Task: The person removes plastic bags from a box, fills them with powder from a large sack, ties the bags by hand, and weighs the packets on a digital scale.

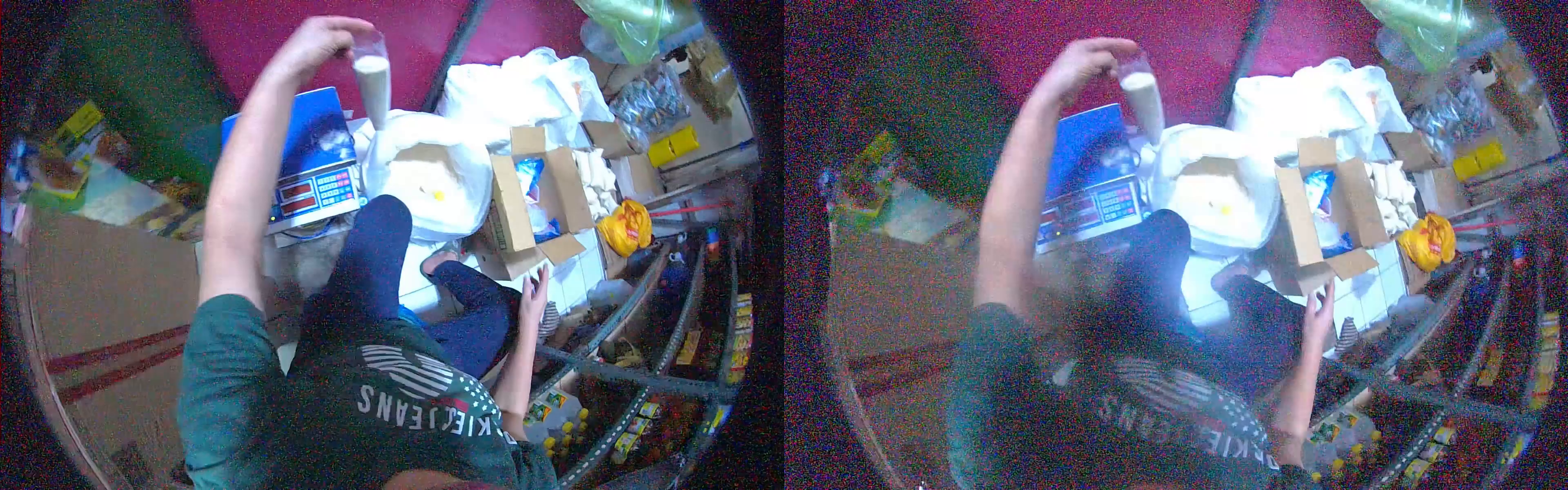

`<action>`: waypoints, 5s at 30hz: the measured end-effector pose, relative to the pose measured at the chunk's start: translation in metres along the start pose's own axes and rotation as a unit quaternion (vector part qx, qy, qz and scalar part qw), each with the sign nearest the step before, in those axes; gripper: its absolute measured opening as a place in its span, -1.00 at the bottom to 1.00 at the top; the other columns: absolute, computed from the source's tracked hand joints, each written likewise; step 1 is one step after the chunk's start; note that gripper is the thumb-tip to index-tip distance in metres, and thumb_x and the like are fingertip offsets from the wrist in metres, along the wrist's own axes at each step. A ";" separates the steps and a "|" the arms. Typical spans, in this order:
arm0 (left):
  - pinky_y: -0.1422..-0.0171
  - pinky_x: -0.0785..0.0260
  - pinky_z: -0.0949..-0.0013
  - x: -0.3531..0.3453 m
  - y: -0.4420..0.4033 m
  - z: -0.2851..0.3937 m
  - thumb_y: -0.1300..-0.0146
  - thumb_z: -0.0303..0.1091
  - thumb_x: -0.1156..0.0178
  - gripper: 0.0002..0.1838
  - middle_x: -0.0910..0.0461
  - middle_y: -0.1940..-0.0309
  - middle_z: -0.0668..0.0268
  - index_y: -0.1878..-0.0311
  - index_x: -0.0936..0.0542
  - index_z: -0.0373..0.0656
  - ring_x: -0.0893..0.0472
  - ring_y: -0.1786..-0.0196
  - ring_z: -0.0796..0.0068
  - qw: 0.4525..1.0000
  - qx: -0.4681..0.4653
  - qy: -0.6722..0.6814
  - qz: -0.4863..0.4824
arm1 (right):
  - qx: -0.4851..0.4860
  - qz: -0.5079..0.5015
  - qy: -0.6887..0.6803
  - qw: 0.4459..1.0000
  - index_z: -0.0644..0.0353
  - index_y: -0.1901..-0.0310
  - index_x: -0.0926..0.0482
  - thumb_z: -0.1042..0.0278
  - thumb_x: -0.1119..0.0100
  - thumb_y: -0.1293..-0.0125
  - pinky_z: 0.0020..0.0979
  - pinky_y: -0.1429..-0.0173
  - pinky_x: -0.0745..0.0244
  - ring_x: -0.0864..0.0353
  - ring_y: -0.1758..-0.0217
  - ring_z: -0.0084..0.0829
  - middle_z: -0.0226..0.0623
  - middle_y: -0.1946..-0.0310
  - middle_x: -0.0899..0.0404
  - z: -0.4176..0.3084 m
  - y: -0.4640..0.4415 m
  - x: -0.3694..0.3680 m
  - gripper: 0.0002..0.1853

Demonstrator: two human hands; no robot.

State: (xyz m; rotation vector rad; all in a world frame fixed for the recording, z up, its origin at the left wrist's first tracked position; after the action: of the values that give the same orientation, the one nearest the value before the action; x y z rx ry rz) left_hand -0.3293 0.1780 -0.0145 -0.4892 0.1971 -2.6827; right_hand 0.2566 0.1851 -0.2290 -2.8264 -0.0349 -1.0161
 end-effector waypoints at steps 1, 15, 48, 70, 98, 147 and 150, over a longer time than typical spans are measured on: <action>0.23 -0.35 0.56 0.018 0.013 0.029 0.15 -0.46 -0.03 -0.50 -0.61 0.22 0.33 0.02 -0.58 -0.19 -0.50 0.33 0.64 0.999 -0.033 -0.032 -0.008 | -0.001 0.018 -0.019 1.000 0.16 -0.33 -0.06 0.42 -0.03 -0.27 -0.37 -0.10 -0.35 -0.45 -0.01 -0.31 -0.04 -0.12 -0.35 0.033 0.006 0.001 -0.39; -0.05 -0.41 0.25 0.061 0.045 -0.133 0.20 -0.41 -0.22 -0.56 -0.61 0.17 0.15 0.11 -0.63 -0.04 -0.59 0.09 0.23 0.890 0.065 -0.451 0.007 | -0.005 0.034 0.078 0.996 0.03 -0.32 -0.10 0.23 -0.04 -0.25 -0.27 0.03 -0.42 -0.55 0.11 -0.17 -0.02 0.01 -0.48 0.028 0.007 0.000 -0.39; 0.02 -0.29 -0.12 -0.238 0.162 -0.112 0.08 -0.03 -0.21 -0.47 -0.47 0.01 0.17 0.00 -0.53 -0.03 -0.43 -0.08 0.16 0.799 0.057 -0.452 -0.393 | -0.030 -0.021 0.189 0.981 0.02 -0.28 -0.19 0.16 -0.06 -0.26 -0.27 0.13 -0.43 -0.57 0.24 -0.21 -0.13 0.23 -0.58 0.033 0.005 -0.013 -0.44; 0.08 -0.37 -0.02 -0.399 0.190 -0.167 0.01 -0.15 -0.16 -0.57 -0.54 0.08 0.14 0.04 -0.55 -0.11 -0.54 0.05 0.16 0.722 -0.033 -0.325 -0.609 | 0.130 -0.217 0.101 0.962 0.22 -0.02 -0.47 0.32 -0.06 -0.21 -0.24 -0.02 -0.42 -0.56 0.07 -0.14 0.00 0.12 -0.53 -0.088 -0.089 -0.205 -0.65; 0.08 -0.38 0.02 -0.443 0.189 -0.149 0.01 -0.19 -0.15 -0.60 -0.55 0.08 0.14 0.07 -0.57 -0.12 -0.55 0.06 0.17 0.739 -0.031 -0.204 -0.641 | -0.031 -0.319 0.344 0.883 0.09 -0.28 -0.11 0.28 -0.22 -0.03 -0.08 -0.18 -0.23 -0.35 -0.18 -0.17 -0.12 -0.14 -0.32 0.004 -0.183 -0.356 -0.25; 0.08 -0.40 0.10 -0.368 0.162 -0.126 0.01 -0.27 -0.13 -0.64 -0.57 0.09 0.16 0.11 -0.59 -0.15 -0.55 0.06 0.20 0.818 -0.092 -0.222 -0.522 | 0.447 -0.237 0.341 0.793 -0.04 -0.01 -0.46 0.19 -0.27 -0.04 -0.05 0.01 -0.31 -0.47 0.00 -0.18 -0.28 0.08 -0.48 -0.360 -0.063 -0.361 -0.55; 0.08 -0.40 0.10 -0.365 0.151 -0.118 0.01 -0.28 -0.13 -0.65 -0.57 0.09 0.16 0.11 -0.59 -0.15 -0.55 0.06 0.20 0.824 -0.103 -0.222 -0.511 | 0.459 -0.231 0.380 0.769 -0.07 -0.03 -0.43 0.18 -0.27 -0.02 0.00 0.00 -0.27 -0.45 -0.03 -0.19 -0.28 0.06 -0.46 -0.362 -0.058 -0.361 -0.52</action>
State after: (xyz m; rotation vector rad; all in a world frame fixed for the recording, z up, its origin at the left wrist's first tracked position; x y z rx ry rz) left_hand -0.0044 0.1992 -0.2679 -1.6720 0.0901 -3.4196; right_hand -0.2544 0.2022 -0.1752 -1.4093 -0.8918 -1.5790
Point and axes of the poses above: each hand's wrist, its own y-axis away from the middle knuckle, its own x-axis out of the back of the hand, z = x × y, the point moved 7 cm from there along -y, towards the middle knuckle
